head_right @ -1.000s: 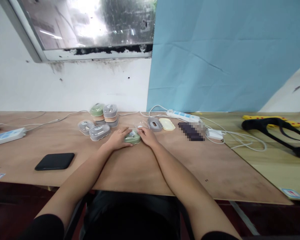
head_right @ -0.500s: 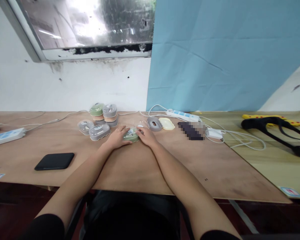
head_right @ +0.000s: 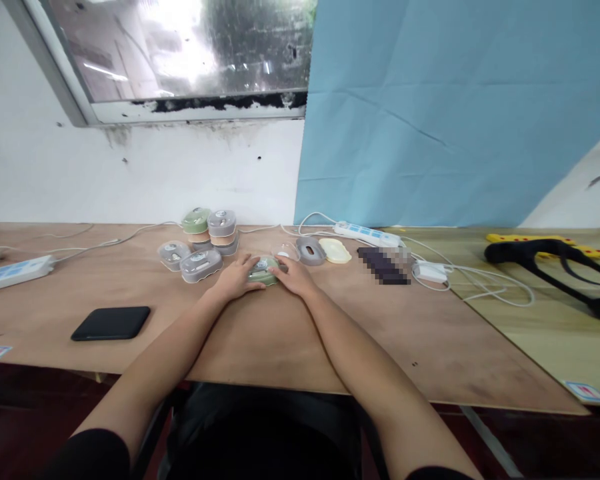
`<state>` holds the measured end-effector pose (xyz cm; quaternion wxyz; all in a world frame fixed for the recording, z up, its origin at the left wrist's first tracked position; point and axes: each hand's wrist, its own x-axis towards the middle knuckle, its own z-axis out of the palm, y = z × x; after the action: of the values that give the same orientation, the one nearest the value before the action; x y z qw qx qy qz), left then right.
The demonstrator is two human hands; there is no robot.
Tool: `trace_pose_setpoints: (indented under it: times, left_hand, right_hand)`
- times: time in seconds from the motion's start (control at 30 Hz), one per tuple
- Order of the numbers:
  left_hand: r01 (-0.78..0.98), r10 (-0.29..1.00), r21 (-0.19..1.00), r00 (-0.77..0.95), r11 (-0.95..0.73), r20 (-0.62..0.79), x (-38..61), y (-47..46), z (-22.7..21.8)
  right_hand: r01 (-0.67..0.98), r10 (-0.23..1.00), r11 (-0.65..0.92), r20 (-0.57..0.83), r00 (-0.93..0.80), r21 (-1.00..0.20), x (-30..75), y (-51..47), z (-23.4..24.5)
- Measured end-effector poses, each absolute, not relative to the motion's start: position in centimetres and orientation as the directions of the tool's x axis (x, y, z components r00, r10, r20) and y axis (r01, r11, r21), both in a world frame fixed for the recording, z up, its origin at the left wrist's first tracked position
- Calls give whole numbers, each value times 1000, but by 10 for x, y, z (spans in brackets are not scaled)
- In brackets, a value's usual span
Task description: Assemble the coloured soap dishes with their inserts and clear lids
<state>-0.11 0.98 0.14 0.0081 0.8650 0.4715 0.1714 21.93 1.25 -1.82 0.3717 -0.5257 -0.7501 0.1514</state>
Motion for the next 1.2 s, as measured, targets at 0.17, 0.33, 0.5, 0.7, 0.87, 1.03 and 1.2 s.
trace_pose_setpoints:
  times: [0.17, 0.33, 0.5, 0.7, 0.87, 1.03, 1.2]
  left_hand:
    - [802, 811, 205, 482, -561, 333, -3, 14, -5]
    - [857, 827, 175, 383, -484, 413, -1, 16, -8]
    - [915, 843, 150, 268, -374, 467, -5, 20, -10]
    - [924, 854, 139, 261, -356, 451, -8, 18, -7]
    - [940, 872, 140, 224, -312, 436, -6, 17, -7]
    - [960, 883, 141, 158, -242, 442, -10, 22, -11]
    - [975, 895, 125, 113, -184, 431, -13, 25, -12]
  right_hand:
    - [693, 895, 405, 415, -165, -597, 217, 13, -19]
    - [717, 888, 393, 441, -132, -576, 215, 16, -22]
    - [739, 870, 368, 490, -60, -564, 222, 22, -24]
    - [744, 847, 329, 531, 40, -582, 231, 28, -25]
    - [764, 810, 312, 578, 97, -565, 237, 30, -23]
    - [801, 720, 246, 656, 226, -545, 260, 36, -18]
    - [826, 663, -15, 613, 430, -564, 297, 39, -20]
